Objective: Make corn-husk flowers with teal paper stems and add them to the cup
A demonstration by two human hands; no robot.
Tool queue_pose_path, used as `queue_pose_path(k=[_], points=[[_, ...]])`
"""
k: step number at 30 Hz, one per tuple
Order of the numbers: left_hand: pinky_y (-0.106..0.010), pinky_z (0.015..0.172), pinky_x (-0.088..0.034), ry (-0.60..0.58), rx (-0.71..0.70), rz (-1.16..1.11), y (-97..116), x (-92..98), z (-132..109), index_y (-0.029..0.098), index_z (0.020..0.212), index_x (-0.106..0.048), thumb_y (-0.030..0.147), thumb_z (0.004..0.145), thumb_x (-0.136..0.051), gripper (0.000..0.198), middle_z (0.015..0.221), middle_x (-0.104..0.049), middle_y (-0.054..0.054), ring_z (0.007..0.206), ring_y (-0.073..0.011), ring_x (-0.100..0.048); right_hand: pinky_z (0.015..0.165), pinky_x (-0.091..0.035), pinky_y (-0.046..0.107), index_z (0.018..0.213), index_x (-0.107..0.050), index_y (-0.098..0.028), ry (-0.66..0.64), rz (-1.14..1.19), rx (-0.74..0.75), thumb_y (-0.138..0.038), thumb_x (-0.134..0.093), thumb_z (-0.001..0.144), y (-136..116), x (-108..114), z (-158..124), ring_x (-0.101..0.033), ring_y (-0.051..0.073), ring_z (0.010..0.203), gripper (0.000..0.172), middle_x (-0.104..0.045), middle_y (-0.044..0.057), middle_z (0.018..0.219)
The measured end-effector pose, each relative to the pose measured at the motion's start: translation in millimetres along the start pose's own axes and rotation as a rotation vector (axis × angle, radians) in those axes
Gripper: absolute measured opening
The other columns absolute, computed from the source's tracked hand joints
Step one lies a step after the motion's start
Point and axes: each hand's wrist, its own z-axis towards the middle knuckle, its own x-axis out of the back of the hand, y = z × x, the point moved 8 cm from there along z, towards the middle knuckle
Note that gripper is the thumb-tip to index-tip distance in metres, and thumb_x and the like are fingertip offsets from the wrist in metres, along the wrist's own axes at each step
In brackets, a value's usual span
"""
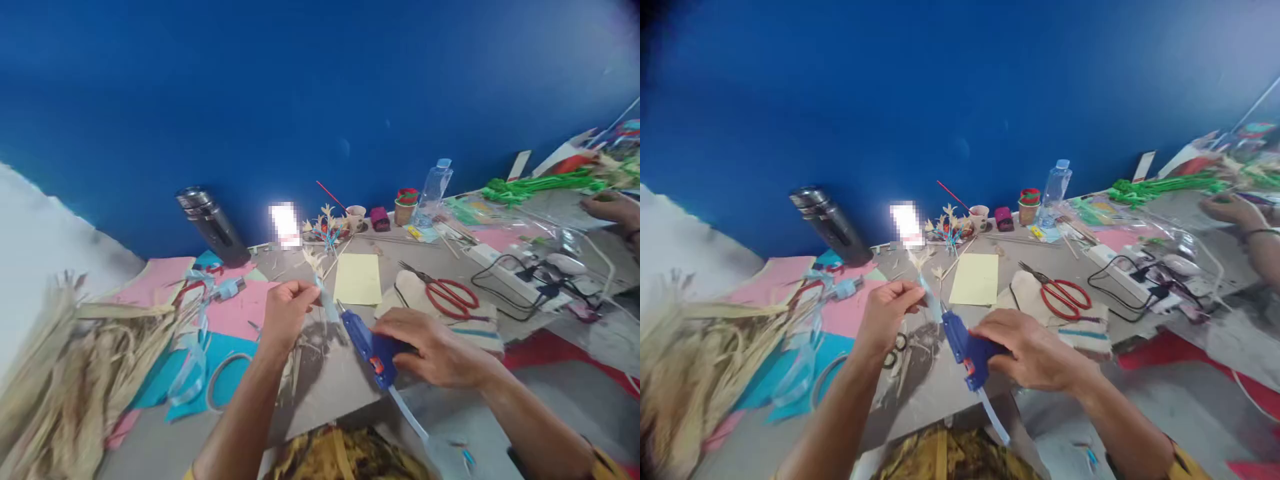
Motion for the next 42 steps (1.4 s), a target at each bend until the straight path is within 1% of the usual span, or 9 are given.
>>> queue_pose_path(k=[7,19,25,28,30,32,35,38,42], points=[[-0.027,0.062,-0.052,-0.145,0.063,-0.13,-5,-22.2,-4,0.014,0.068,-0.073,0.036,0.064,-0.076,0.022,0.067,-0.072,-0.004,0.061,-0.0157,-0.065,0.092,-0.048,0.037,0.123,-0.063,-0.017,0.008,-0.016,0.012,-0.016,-0.06,0.091,-4,2,15,-0.063,0.025,0.104,0.032,-0.069,0.014,0.114],[-0.027,0.06,-0.055,-0.097,0.102,-0.263,-16,-14.9,0,0.014,0.069,-0.074,0.036,0.06,-0.084,0.026,0.068,-0.072,-0.005,0.065,-0.0165,-0.066,0.091,-0.047,0.035,0.118,-0.067,-0.018,0.003,-0.037,-0.008,-0.016,-0.065,0.088,-2,1,0,-0.064,0.024,0.103,0.03,-0.071,0.012,0.111],[-0.023,0.057,-0.052,0.002,0.099,-0.302,-12,0.1,-5,0.015,0.072,-0.073,0.034,0.056,-0.087,0.029,0.069,-0.067,-0.002,0.071,-0.016,-0.064,0.088,-0.048,0.038,0.125,-0.062,-0.017,0.012,-0.301,-0.362,-0.03,-0.074,0.084,54,7,2,-0.065,0.031,0.105,0.045,-0.071,0.014,0.115],[-0.023,0.056,-0.051,-0.006,0.143,-0.347,-12,0.9,-11,0.015,0.071,-0.072,0.034,0.054,-0.089,0.031,0.068,-0.066,-0.001,0.068,-0.0152,-0.063,0.084,-0.049,0.041,0.114,-0.068,-0.015,-0.03,-0.42,-0.432,-0.032,-0.072,0.085,75,4,6,-0.065,0.033,0.102,0.034,-0.072,0.015,0.109],[-0.023,0.056,-0.051,-0.013,0.167,-0.407,-13,-0.5,-15,0.015,0.071,-0.071,0.032,0.052,-0.09,0.032,0.068,-0.066,-0.001,0.067,-0.0146,-0.063,0.088,-0.047,0.043,0.107,-0.071,-0.017,0.046,-0.453,-0.389,-0.029,-0.07,0.087,71,6,9,-0.063,0.034,0.106,0.024,-0.071,0.016,0.117],[-0.022,0.057,-0.05,-0.006,0.174,-0.47,-12,-2.6,-18,0.015,0.071,-0.071,0.03,0.052,-0.091,0.031,0.067,-0.066,0.0,0.066,-0.0139,-0.063,0.093,-0.045,0.045,0.103,-0.072,-0.018,0.24,-0.409,-0.314,-0.026,-0.066,0.09,53,11,10,-0.06,0.033,0.11,0.016,-0.069,0.014,0.123],[-0.022,0.058,-0.049,-0.009,0.167,-0.554,-9,-9.7,-22,0.016,0.07,-0.071,0.03,0.052,-0.091,0.03,0.067,-0.066,0.0,0.066,-0.0132,-0.063,0.081,-0.049,0.032,0.09,-0.07,-0.019,0.5,-0.062,-0.21,-0.022,-0.056,0.095,19,5,12,-0.065,0.021,0.088,0.015,-0.074,0.009,0.097],[-0.022,0.059,-0.049,-0.026,0.151,-0.621,-6,-18.6,-26,0.017,0.068,-0.07,0.029,0.054,-0.09,0.027,0.066,-0.066,0.001,0.065,-0.0124,-0.062,0.056,-0.044,0.022,0.09,-0.069,-0.019,0.545,0.304,-0.315,-0.024,-0.068,0.085,8,-24,27,-0.059,0.013,0.063,0.007,-0.071,0.002,0.081],[-0.022,0.061,-0.048,-0.024,0.123,-0.638,-7,-20.6,-31,0.017,0.067,-0.071,0.028,0.057,-0.089,0.023,0.065,-0.067,0.001,0.065,-0.0117,-0.062,0.053,-0.039,0.02,0.079,-0.067,-0.017,0.663,0.529,-0.405,-0.019,-0.068,0.078,6,-47,41,-0.052,0.01,0.057,0.003,-0.064,-0.001,0.07]])
